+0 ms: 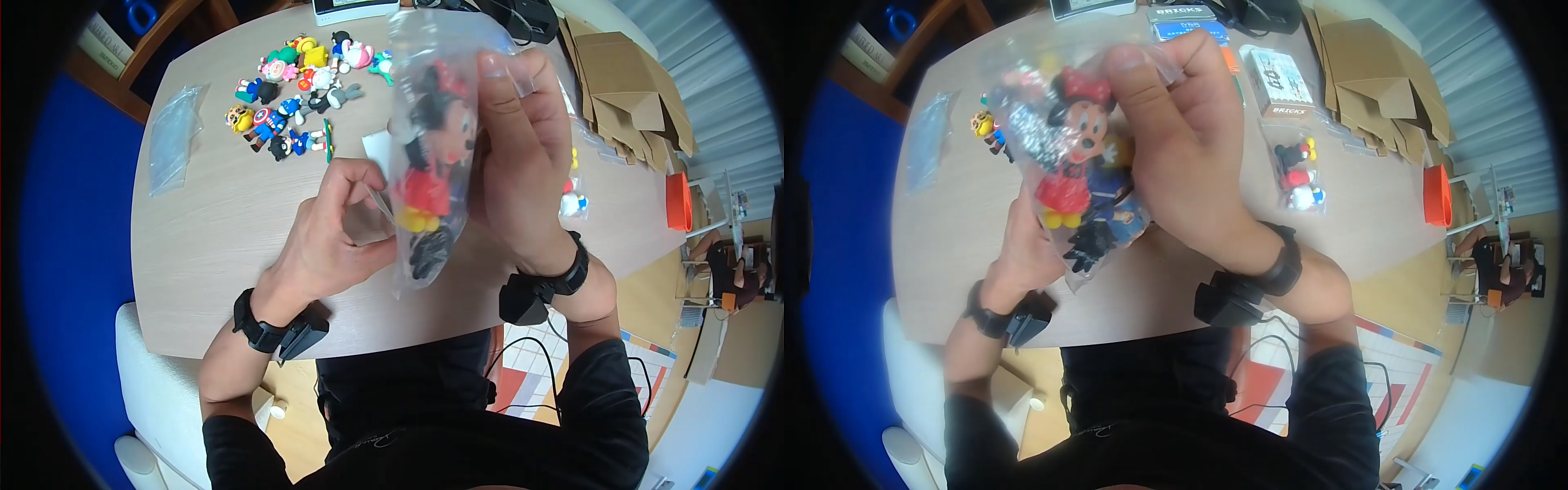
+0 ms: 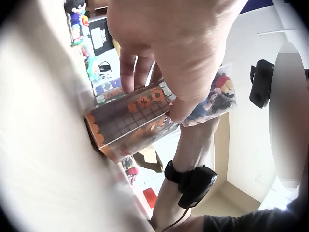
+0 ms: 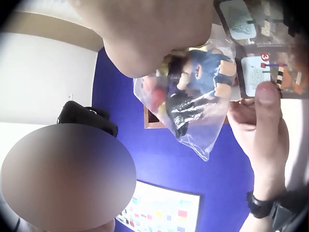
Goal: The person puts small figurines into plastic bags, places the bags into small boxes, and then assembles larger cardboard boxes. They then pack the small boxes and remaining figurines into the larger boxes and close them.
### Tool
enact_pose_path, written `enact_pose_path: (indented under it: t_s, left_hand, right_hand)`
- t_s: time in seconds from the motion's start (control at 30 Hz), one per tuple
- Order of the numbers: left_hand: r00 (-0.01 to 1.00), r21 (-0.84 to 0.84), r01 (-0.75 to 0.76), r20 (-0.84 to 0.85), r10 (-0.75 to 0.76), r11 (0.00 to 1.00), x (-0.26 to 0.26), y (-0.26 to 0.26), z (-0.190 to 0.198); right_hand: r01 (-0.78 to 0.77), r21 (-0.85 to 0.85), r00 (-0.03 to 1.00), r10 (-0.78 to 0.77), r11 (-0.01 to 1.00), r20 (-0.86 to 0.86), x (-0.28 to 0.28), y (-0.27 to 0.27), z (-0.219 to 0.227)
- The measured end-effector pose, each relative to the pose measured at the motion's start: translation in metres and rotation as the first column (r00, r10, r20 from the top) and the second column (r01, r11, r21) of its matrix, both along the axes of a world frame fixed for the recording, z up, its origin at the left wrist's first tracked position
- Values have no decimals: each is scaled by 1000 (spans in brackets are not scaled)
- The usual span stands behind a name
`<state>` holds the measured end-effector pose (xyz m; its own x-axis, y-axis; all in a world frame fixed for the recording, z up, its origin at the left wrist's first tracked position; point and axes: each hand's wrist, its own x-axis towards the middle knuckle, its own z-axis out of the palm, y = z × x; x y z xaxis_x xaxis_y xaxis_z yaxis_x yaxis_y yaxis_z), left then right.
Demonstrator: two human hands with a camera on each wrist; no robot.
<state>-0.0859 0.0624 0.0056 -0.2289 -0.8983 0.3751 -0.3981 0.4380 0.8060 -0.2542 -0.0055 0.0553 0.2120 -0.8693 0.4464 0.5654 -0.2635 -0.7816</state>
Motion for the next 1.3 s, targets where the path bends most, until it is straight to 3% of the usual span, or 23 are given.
enact_pose_path:
  t_s: [0.13,0.23,0.33,0.43,0.57,0.67,0.93,1.13,1.3]
  left_hand:
    - [999,52,-44,8,44,998,-2,2,0]
    - [997,47,-62,48,59,997,-5,5,3]
    - [995,64,-85,62,81,994,-7,7,5]
    - [996,37,-90,28,89,995,-5,4,2]
    - [997,35,-44,-58,46,998,0,2,-12]
    - [996,-11,-15,-91,14,1000,2,-1,-20]
    - [999,-65,-13,-50,10,998,3,-1,-19]
    - [998,-51,0,-69,-4,999,4,-1,-16]
    - [997,-46,3,-71,-6,999,5,-2,-15]
  right_hand:
    - [-93,204,989,66,974,134,3,6,10]
    - [-124,251,978,76,960,193,7,5,7]
    - [5,155,999,-13,988,52,5,3,1]
    - [-27,23,996,25,999,91,-3,-6,-4]
    - [93,-4,994,-93,996,64,-9,-10,0]
    - [90,-8,992,-89,996,91,-11,-14,-4]
    - [102,-86,991,-94,991,93,-25,-23,-4]
    - [252,-175,968,-245,952,61,-36,-36,-5]
    - [158,-208,986,-144,965,81,-25,-29,-7]
